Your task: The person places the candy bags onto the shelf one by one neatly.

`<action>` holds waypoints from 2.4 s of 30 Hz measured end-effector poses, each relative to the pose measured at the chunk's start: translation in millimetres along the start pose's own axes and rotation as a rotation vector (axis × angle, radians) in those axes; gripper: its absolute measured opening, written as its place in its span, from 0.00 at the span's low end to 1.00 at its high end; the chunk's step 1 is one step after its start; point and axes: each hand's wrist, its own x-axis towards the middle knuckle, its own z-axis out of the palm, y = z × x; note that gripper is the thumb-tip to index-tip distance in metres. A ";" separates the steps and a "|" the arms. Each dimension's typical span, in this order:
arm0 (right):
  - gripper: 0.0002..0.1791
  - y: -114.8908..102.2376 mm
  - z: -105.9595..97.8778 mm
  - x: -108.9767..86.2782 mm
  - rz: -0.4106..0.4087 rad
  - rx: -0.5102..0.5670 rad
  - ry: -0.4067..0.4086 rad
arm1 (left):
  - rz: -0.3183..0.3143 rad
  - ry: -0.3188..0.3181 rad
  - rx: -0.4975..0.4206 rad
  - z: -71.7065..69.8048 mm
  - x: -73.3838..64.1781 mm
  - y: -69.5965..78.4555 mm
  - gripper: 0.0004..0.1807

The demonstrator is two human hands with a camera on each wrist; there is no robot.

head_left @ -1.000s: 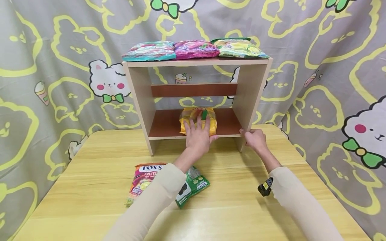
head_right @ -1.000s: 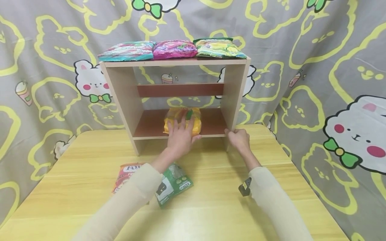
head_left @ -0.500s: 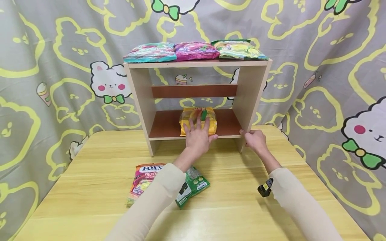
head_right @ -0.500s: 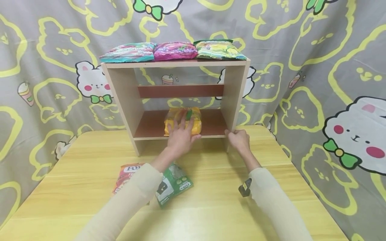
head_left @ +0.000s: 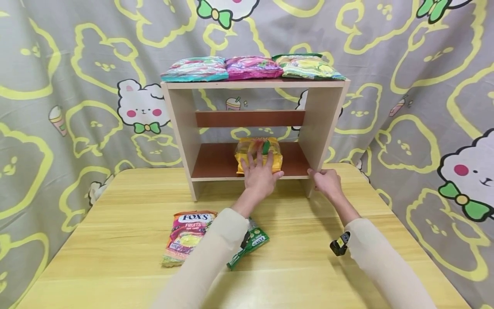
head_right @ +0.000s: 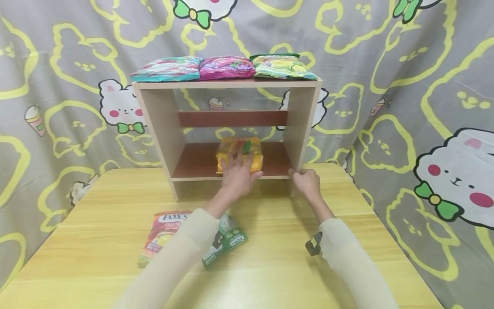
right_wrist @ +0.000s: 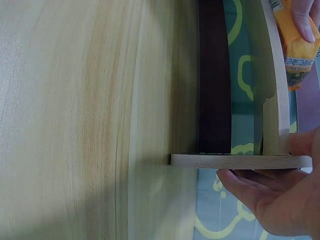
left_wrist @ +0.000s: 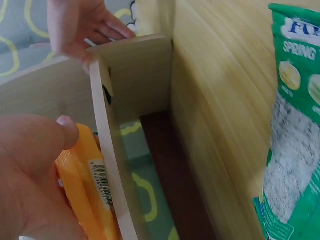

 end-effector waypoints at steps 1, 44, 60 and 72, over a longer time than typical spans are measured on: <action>0.29 0.4 0.1 0.0 -0.003 -0.001 -0.001 | 0.000 0.001 0.005 0.6 0.8 0.9 0.42; 0.27 -1.3 1.1 -1.0 -0.022 0.009 0.005 | 0.050 0.180 -0.141 26.8 25.0 62.6 0.37; 0.28 -2.2 -4.4 -3.3 -0.023 0.023 -0.025 | 0.040 0.066 -0.035 27.7 30.6 69.8 0.43; 0.28 -1.1 -6.0 -1.6 -0.028 0.029 -0.034 | 0.089 0.018 -0.101 21.3 34.9 66.4 0.44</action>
